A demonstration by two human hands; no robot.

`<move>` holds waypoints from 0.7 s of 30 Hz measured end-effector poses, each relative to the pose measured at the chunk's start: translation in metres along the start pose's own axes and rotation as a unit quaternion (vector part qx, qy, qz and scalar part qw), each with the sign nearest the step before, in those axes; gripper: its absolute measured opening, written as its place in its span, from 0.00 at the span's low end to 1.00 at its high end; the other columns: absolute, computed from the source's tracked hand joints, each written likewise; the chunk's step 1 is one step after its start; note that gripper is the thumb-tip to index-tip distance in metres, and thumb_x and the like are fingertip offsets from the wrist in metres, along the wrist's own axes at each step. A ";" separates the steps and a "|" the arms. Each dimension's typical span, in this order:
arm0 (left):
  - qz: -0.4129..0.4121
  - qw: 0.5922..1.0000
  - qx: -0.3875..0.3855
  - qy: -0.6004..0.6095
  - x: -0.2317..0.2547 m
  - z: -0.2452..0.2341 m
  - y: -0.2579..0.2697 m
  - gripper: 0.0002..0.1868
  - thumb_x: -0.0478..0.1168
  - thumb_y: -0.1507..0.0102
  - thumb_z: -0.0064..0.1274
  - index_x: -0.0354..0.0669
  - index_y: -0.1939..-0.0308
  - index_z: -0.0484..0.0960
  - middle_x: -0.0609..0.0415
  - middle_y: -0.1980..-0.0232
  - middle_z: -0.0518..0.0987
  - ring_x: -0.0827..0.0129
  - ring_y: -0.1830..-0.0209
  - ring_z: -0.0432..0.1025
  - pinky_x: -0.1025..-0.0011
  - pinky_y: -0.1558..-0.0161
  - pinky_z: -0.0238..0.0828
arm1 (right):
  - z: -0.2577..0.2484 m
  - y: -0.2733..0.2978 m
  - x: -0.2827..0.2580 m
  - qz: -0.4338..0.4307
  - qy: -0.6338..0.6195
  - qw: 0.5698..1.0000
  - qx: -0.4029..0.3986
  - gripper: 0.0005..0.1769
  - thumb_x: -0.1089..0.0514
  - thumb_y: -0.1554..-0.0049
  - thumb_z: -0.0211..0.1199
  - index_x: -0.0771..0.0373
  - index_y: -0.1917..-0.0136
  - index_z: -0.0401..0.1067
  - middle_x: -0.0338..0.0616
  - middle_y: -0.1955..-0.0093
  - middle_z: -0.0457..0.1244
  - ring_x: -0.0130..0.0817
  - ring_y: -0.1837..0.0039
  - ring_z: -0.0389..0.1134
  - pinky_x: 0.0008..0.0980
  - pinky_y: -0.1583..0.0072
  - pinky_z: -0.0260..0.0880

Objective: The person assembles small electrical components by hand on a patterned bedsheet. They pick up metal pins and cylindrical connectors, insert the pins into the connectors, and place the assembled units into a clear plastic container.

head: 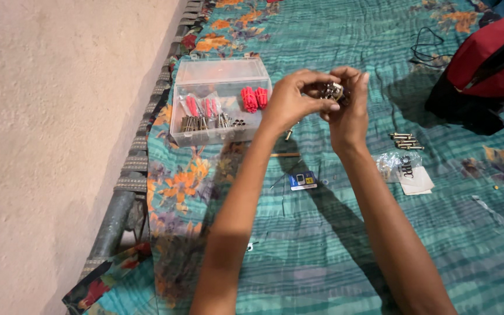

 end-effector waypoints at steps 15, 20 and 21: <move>-0.025 0.995 -0.070 -0.063 0.004 0.007 -0.001 0.23 0.43 0.45 0.74 0.48 0.47 0.87 0.55 0.52 0.80 0.71 0.62 0.80 0.71 0.59 0.81 | 0.000 0.002 -0.008 -0.044 0.069 0.995 0.056 0.26 0.32 0.30 0.39 0.54 0.45 0.63 0.33 0.52 0.56 0.18 0.58 0.55 0.19 0.64 0.51; -0.032 0.985 -0.055 0.158 0.004 0.005 -0.002 0.19 0.41 0.38 0.69 0.44 0.45 0.81 0.56 0.51 0.84 0.74 0.55 0.79 0.72 0.55 0.80 | 0.006 0.007 -0.019 -0.056 0.033 0.997 0.045 0.25 0.32 0.31 0.40 0.53 0.49 0.62 0.32 0.52 0.56 0.19 0.60 0.53 0.20 0.66 0.47; -0.018 0.982 -0.062 0.177 0.007 0.005 -0.003 0.19 0.39 0.38 0.69 0.43 0.45 0.80 0.55 0.52 0.84 0.75 0.54 0.79 0.72 0.55 0.80 | 0.004 0.006 -0.019 -0.079 0.022 0.996 0.037 0.25 0.32 0.29 0.42 0.54 0.50 0.61 0.32 0.54 0.55 0.19 0.60 0.53 0.21 0.64 0.48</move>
Point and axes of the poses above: each hand's wrist, its own y-axis away from the middle knuckle, its own z-axis out of the palm, x = y × z, the point moved 6 cm from there along -y, towards the middle knuckle
